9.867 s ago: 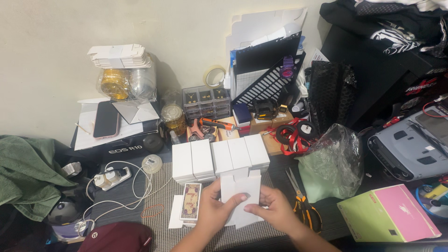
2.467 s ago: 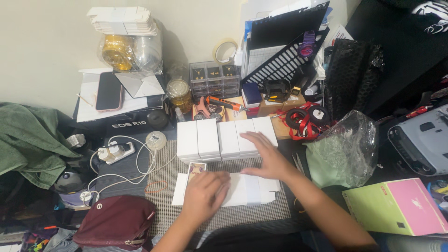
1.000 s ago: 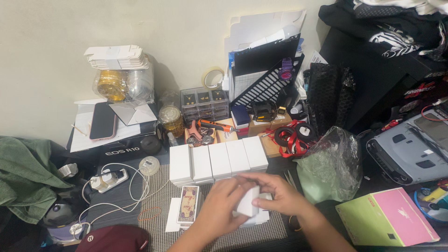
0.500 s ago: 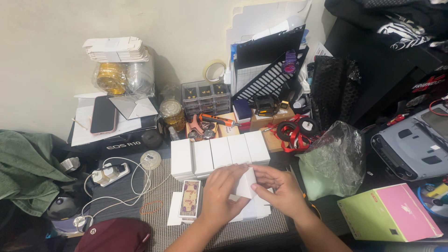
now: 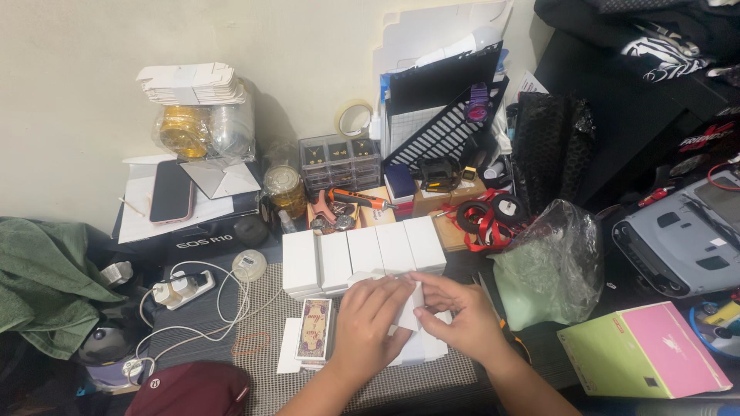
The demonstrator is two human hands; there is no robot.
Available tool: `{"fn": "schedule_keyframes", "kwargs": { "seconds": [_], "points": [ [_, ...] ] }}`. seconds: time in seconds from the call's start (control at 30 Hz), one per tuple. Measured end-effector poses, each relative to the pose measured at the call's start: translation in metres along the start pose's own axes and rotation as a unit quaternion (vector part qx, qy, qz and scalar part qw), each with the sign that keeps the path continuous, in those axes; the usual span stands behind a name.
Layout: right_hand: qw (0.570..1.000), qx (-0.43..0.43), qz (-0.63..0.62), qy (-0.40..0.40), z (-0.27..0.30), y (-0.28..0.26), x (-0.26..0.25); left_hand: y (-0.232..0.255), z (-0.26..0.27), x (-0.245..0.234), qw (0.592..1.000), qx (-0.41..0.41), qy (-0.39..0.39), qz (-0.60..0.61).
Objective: The person repeatedly folds small white paper sheets into compact rectangular shapes by hand on a cluttered desk. The folded pieces are stacked in a small pile as the process continues.
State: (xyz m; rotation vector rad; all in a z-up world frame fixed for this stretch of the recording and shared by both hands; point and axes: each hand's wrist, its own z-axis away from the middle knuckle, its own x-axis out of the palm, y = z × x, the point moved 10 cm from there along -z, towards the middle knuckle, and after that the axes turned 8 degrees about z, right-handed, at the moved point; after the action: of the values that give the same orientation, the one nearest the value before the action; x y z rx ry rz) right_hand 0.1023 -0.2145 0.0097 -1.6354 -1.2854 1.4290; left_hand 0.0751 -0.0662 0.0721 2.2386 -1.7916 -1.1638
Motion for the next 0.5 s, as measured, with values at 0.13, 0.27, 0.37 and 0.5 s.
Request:
{"fn": "schedule_keyframes", "kwargs": {
  "seconds": [0.13, 0.27, 0.37, 0.5],
  "points": [
    [0.996, -0.041, 0.081, 0.011, 0.004, -0.014, -0.001, 0.002, 0.000, 0.002, 1.000, 0.004, -0.014, -0.011],
    [0.989, -0.030, 0.146, -0.007, 0.005, -0.013, 0.002, 0.000, 0.001, 0.005, 0.999, -0.003, -0.031, -0.034],
    [0.996, 0.000, 0.086, 0.027, 0.003, -0.008, -0.007, -0.004, 0.001, 0.000, 0.998, -0.009, -0.024, -0.054],
    [0.997, -0.057, 0.038, 0.024, 0.004, -0.019, -0.008, -0.004, 0.004, 0.004, 0.997, -0.008, -0.058, -0.044]
  ]
}}
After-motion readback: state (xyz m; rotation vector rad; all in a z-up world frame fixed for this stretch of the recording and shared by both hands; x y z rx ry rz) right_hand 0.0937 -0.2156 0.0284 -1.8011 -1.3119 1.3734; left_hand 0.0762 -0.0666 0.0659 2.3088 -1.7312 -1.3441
